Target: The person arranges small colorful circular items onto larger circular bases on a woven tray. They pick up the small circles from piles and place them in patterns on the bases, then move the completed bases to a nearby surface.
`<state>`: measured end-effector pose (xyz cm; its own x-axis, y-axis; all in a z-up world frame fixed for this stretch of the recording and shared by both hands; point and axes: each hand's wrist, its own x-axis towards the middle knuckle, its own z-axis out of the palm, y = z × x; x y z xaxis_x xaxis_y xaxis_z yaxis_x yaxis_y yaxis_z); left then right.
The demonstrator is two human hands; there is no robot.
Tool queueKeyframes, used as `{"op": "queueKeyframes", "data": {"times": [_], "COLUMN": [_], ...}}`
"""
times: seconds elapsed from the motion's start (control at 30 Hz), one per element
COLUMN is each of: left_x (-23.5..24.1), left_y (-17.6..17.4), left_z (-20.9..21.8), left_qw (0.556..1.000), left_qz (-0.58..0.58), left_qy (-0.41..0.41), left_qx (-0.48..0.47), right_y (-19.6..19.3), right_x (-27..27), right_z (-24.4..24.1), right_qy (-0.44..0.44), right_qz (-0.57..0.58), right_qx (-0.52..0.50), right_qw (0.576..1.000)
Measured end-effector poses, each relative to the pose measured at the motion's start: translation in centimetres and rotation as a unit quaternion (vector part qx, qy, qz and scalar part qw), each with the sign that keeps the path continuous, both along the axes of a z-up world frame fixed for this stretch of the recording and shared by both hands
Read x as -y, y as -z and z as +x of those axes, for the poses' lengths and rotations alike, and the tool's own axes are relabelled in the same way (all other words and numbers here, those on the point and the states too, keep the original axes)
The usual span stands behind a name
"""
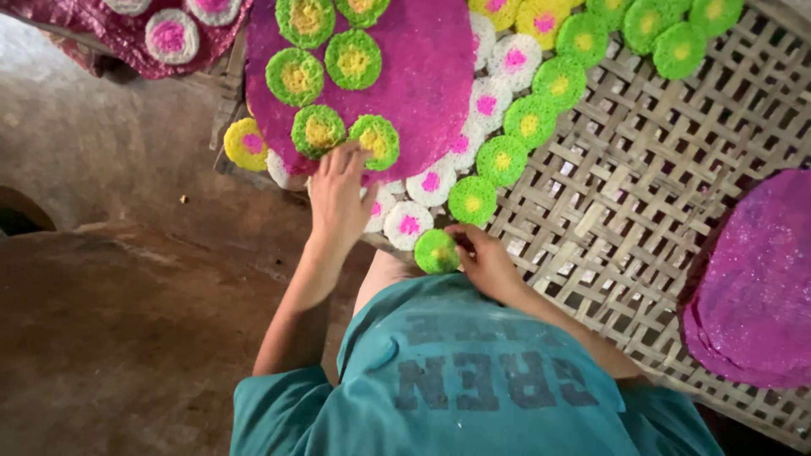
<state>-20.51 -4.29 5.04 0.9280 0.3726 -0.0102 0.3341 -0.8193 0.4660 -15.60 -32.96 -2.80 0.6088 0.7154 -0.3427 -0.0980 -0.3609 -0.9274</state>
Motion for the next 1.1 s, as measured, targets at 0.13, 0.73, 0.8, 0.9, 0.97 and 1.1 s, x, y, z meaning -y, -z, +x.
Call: {"op": "queueKeyframes", "data": {"times": [0.13,0.73,0.8,0.9,0.97,1.1], "left_x": [-1.2,-6.4,-7.3,-8.9,-9.7,-9.2], "left_y": [1.7,4.7,5.2,5.6,5.3,2.4], "left_z": [-0.4,2.8,3.0,3.3,3.1,3.2], "left_qw": [0.997,0.983,0.981,0.972,0.983,0.987], "left_qz": [0.061,0.055,0.103,0.177,0.044,-0.032], "left_qy": [-0.043,-0.177,-0.162,-0.130,-0.177,-0.154], "left_qx": [0.011,-0.010,-0.031,-0.078,-0.019,-0.024], "right_y": [-1.3,-2.6,-2.8,-3.3,-3.9,-4.3], "right_x": [-0.8,-0.2,0.0,-0.2,-0.4,-1.8], "right_z": [-0.1,3.3,3.4,4.0,4.3,5.3], "right_qy": [0.018,0.007,0.014,0.049,0.075,0.080], "right_qz": [-0.043,-0.016,-0.004,0.001,-0.008,0.023], "right_qx": [0.137,0.347,0.337,0.335,0.299,0.245], "right_qw": [0.989,0.938,0.941,0.941,0.951,0.966]}}
